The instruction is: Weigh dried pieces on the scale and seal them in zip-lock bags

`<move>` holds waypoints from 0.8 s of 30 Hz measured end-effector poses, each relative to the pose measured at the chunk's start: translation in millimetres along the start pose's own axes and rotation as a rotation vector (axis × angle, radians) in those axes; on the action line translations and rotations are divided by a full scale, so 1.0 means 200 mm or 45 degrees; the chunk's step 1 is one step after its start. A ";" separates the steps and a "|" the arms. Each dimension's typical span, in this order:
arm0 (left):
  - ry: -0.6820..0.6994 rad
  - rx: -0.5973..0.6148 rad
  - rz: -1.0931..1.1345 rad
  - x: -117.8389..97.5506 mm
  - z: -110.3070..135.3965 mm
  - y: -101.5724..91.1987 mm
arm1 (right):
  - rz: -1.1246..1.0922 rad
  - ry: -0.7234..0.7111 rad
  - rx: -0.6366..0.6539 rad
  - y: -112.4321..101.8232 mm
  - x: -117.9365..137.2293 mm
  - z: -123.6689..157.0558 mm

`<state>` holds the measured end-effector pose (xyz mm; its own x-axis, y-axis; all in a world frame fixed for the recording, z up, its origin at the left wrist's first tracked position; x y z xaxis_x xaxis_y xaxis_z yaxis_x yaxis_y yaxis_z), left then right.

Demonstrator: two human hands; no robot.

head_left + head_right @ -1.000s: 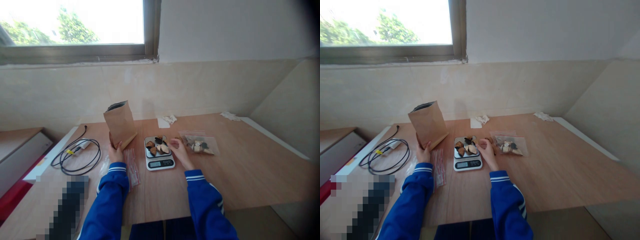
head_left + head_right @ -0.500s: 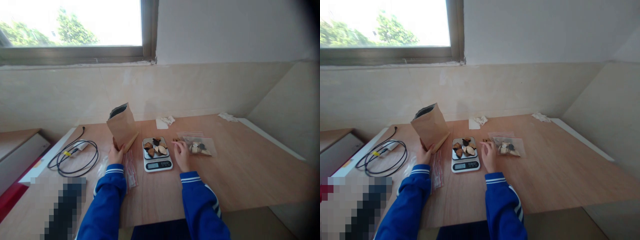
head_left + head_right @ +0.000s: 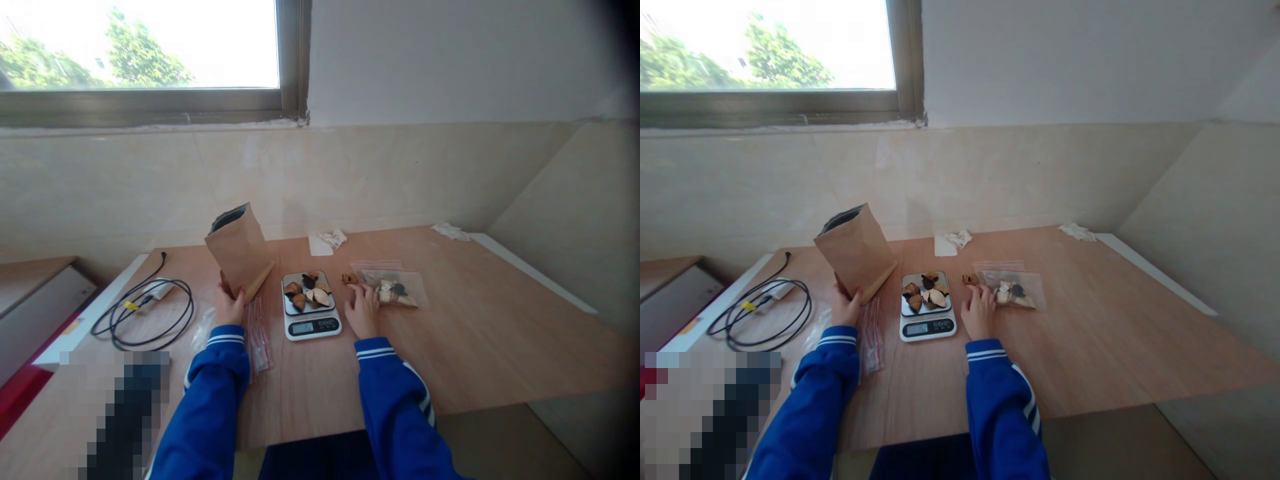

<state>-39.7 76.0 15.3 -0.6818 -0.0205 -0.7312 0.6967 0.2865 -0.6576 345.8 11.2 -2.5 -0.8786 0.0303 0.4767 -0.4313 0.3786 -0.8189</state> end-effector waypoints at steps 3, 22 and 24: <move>0.137 -0.049 0.176 -0.03 0.01 -0.01 | -0.035 -0.001 -0.001 0.00 -0.01 0.00; 0.355 -0.181 -0.150 -0.23 0.53 -0.27 | -0.039 0.024 0.040 0.02 -0.01 -0.02; 0.356 -0.011 -0.246 -0.17 0.59 -0.21 | -0.054 0.030 0.032 0.02 -0.01 -0.02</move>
<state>-19.0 -48.9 47.0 -0.8367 0.1879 -0.5145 0.5475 0.3110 -0.7768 347.7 15.3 -5.3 -0.8544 0.0370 0.5183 -0.4732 0.3566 -0.8055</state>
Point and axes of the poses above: each hand's wrist, its own z-axis away from the middle knuckle, its own y-axis out of the palm, x = y × z, the point moved 8 cm from there along -z, towards the middle knuckle, and after that the axes turned 15 degrees about x, right-handed, at the moved point
